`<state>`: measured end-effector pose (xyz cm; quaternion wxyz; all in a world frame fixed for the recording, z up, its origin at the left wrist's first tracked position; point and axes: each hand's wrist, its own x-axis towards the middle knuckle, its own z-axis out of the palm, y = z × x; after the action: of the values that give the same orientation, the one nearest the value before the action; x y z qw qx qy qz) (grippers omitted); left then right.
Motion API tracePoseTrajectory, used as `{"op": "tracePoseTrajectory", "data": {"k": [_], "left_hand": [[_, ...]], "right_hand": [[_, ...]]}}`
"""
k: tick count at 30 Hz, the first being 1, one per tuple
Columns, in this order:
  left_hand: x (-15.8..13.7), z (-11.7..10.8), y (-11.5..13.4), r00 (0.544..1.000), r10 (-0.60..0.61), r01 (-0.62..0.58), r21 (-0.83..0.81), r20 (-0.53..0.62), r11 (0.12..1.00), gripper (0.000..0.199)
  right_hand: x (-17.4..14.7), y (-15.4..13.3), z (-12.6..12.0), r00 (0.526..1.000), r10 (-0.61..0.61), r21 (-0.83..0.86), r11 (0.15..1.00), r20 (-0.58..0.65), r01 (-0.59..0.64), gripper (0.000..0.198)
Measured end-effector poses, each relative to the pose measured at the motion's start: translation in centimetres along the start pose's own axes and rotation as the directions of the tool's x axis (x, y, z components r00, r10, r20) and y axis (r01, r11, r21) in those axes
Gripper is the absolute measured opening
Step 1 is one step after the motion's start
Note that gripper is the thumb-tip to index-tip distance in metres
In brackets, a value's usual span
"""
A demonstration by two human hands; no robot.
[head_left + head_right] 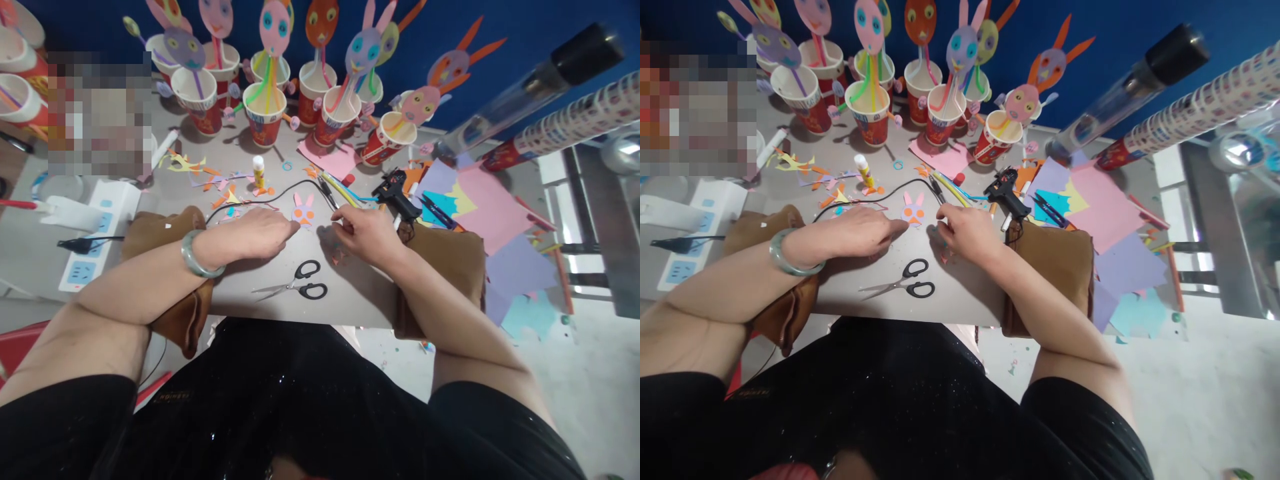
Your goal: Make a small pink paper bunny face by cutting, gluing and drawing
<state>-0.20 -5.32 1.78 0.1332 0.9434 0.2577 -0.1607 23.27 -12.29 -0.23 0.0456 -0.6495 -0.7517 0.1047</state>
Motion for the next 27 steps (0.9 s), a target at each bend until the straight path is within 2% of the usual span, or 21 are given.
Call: {"op": "tracePoseTrajectory", "data": {"k": [5,10,14,19,23,27], "left_hand": [[0.1,-0.6,-0.2,0.999,-0.042,0.042,0.0,-0.013,0.999,0.032],[0.1,-0.6,-0.4,0.995,-0.096,0.096,0.001,-0.031,0.995,0.033],[-0.1,-0.8,-0.1,0.994,-0.108,0.108,0.008,-0.023,0.994,0.034],[-0.2,-1.2,0.1,0.993,-0.115,0.115,-0.003,-0.015,0.993,0.037],[-0.1,-1.1,0.0,0.997,-0.081,0.081,-0.004,-0.003,0.997,0.034],[-0.1,-0.9,-0.1,0.998,-0.066,0.066,0.009,0.014,0.998,0.034]], "right_hand": [[0.7,0.6,-0.8,0.999,0.032,0.039,0.999,-0.014,-0.031,0.019],[1.1,0.6,-1.0,0.992,0.054,0.041,0.997,0.114,-0.059,0.015],[1.9,0.1,-1.0,0.988,0.055,0.105,0.992,0.145,-0.07,0.016],[3.6,-0.9,-0.1,0.991,-0.044,0.229,0.973,0.13,0.013,0.017],[5.2,-1.7,0.8,0.985,-0.112,0.194,0.977,0.129,0.086,0.02],[6.2,-2.3,0.6,0.973,-0.115,0.118,0.989,0.198,0.092,0.019]]}}
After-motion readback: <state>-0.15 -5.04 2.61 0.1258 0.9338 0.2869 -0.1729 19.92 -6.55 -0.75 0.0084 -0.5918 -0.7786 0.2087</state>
